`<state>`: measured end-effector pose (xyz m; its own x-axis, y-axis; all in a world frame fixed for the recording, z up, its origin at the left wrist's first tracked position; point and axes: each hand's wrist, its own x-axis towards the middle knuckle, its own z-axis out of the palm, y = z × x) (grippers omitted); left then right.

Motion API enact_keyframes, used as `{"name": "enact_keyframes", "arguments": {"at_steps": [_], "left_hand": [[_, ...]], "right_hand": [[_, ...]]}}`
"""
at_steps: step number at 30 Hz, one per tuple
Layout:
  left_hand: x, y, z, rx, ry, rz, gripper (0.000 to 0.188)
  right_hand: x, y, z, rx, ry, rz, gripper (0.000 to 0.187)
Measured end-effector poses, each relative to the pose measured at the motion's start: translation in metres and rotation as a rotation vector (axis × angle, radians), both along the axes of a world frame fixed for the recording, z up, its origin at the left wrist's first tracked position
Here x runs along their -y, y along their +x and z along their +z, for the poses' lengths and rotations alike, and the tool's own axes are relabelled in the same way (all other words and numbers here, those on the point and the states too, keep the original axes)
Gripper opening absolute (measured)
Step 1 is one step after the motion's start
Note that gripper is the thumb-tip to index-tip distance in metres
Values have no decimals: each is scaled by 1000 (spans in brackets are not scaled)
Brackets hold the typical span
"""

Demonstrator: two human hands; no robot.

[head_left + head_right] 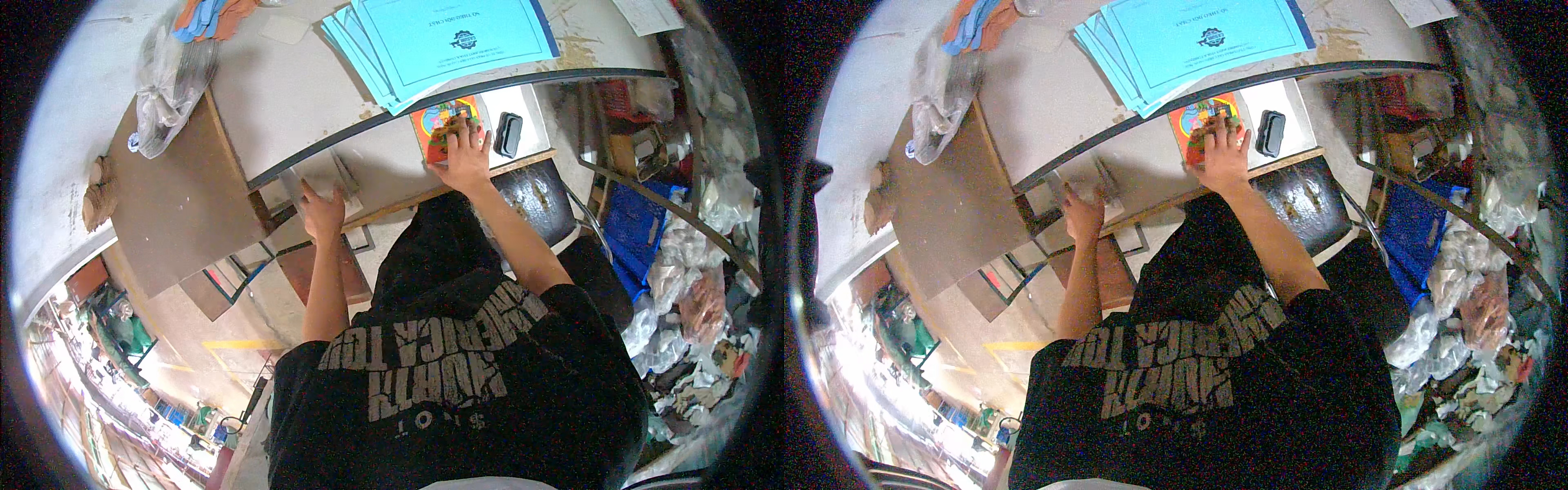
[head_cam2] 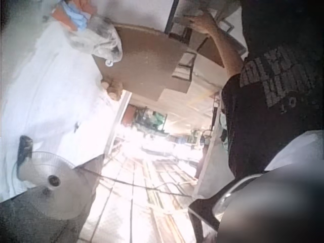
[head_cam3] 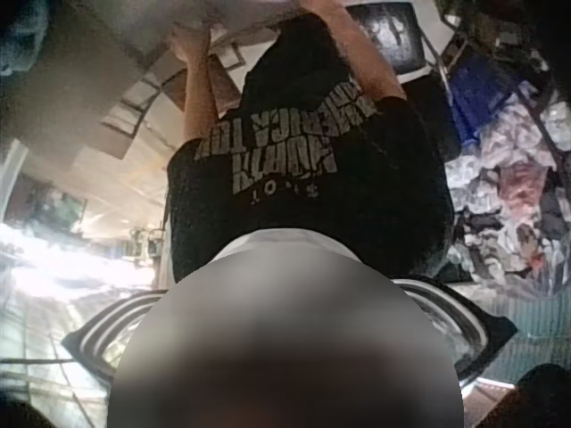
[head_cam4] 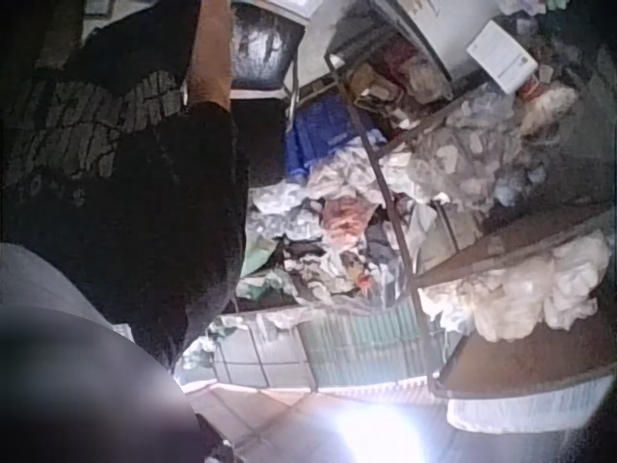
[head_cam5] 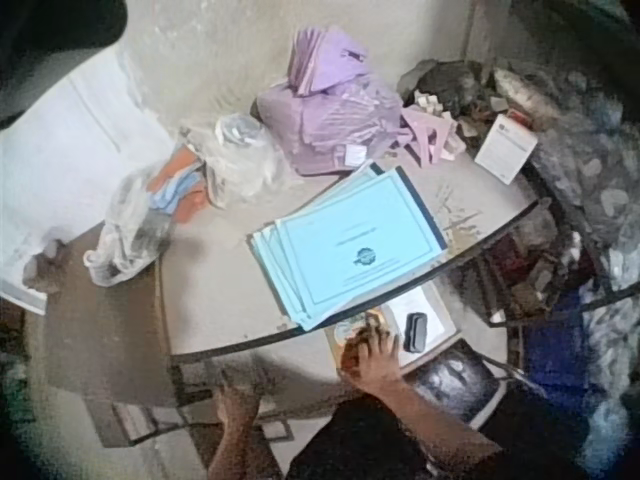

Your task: The person organizes items in a cluttered room by moving plastic bags, stacking folders, and placing them into a cardboard box. They handle multiple objects including plastic bags, folders, and a box, arranging them on a table and shelves.

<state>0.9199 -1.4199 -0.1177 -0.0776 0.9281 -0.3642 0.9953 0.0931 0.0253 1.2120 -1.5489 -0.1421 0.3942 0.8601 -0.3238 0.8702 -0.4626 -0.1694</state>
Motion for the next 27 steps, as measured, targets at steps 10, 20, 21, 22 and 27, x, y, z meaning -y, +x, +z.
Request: {"name": "enact_keyframes", "arguments": {"at_steps": [10, 20, 21, 22, 27], "left_hand": [[-12, -11, -17, 239, 72, 312, 104], [-29, -13, -53, 539, -36, 463, 83], [-30, -16, -54, 512, -24, 454, 83], [-30, -19, -53, 573, -36, 435, 79], [-15, -42, -25, 1119, -320, 602, 57]], "right_hand": [[-23, -34, 4, 3, -151, -10, 95], [10, -2, -6, 60, -69, -146, 81], [11, 2, -10, 105, -99, -124, 80], [11, 2, -14, 177, -127, -29, 81], [3, -22, -28, 154, -72, 167, 84]]}}
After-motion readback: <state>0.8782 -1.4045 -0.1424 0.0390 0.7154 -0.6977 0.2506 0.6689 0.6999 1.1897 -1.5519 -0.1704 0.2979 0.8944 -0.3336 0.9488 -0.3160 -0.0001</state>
